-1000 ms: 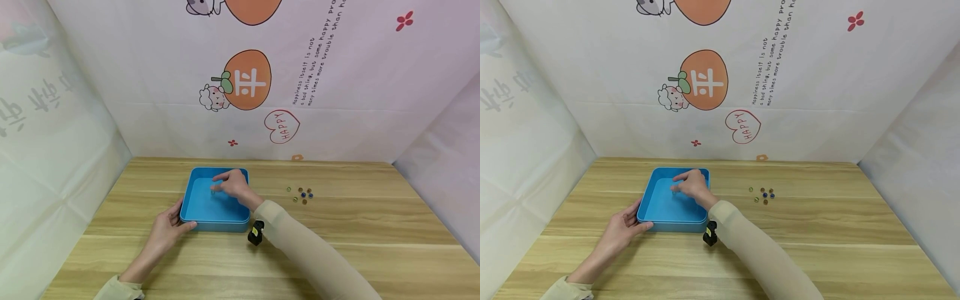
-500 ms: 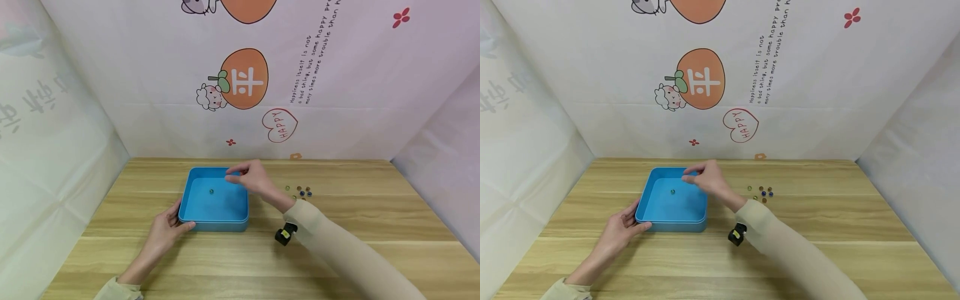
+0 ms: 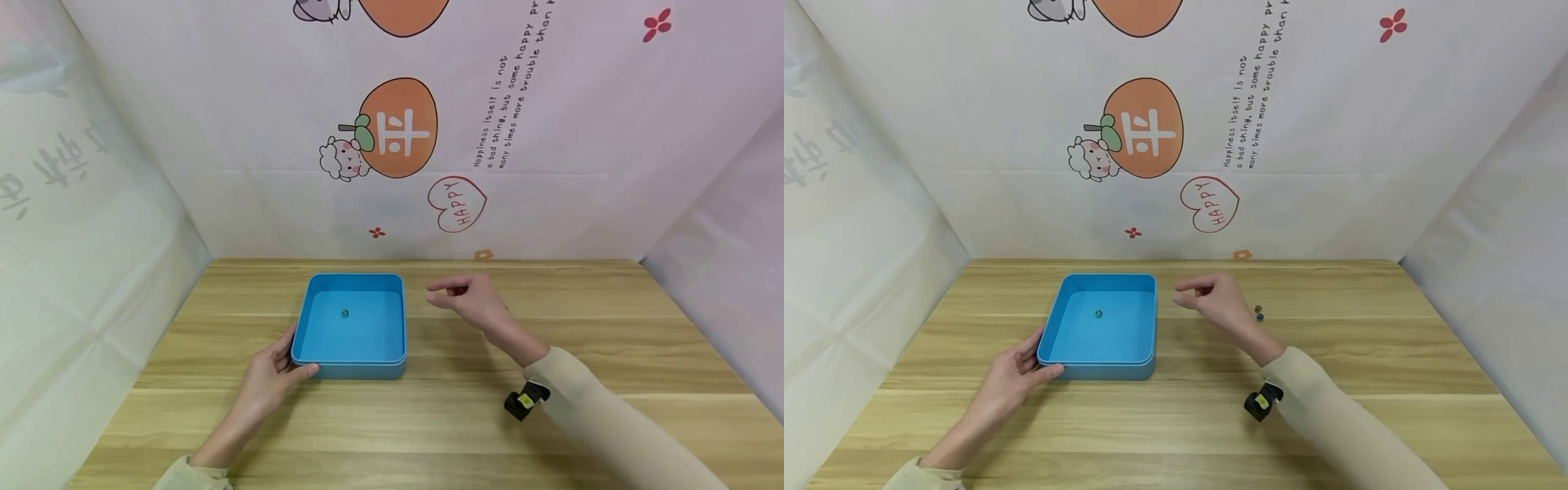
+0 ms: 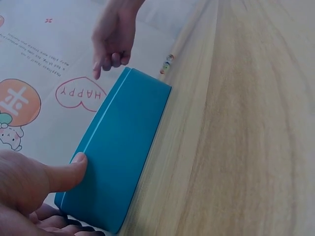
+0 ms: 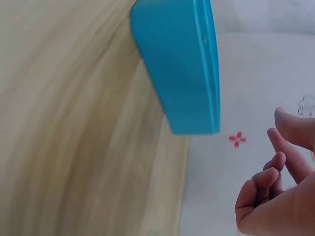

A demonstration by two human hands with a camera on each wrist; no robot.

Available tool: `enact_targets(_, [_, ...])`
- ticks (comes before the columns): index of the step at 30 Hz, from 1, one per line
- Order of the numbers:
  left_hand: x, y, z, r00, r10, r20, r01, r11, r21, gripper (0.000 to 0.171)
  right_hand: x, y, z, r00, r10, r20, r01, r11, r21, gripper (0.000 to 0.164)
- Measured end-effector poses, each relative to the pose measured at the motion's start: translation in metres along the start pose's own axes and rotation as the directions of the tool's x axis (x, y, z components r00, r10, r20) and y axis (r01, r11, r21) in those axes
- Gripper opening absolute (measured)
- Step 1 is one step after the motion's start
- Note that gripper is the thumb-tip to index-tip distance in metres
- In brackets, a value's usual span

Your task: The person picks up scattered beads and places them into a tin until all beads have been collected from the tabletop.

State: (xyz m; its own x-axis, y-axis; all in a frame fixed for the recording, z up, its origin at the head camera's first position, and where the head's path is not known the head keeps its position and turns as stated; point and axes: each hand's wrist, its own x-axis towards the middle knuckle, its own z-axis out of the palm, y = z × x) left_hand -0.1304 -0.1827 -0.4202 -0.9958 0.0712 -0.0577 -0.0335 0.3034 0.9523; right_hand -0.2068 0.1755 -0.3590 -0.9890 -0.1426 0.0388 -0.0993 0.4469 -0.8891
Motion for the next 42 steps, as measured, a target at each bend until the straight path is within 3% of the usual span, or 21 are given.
enact_targets(21, [0.000, -0.001, -0.002, 1.000, 0.015, 0.007, -0.015, 1.000, -0.012, 0.091, -0.033, 0.074, -0.065, 0.989, 0.097, -0.114, -0.098, 0.995, -0.001, 0.044])
enact_targets(30, [0.001, -0.002, -0.003, 1.000, 0.005, 0.002, -0.005, 1.000, -0.010, 0.091, -0.039, 0.090, -0.079, 0.979, 0.163, -0.126, -0.171, 0.984, -0.057, 0.049])
enact_targets(42, [0.001, -0.002, -0.003, 1.000, 0.001, -0.012, -0.001, 1.000, 0.024, 0.092, -0.043, 0.107, -0.090, 0.979, 0.196, -0.059, -0.201, 0.975, -0.095, 0.048])
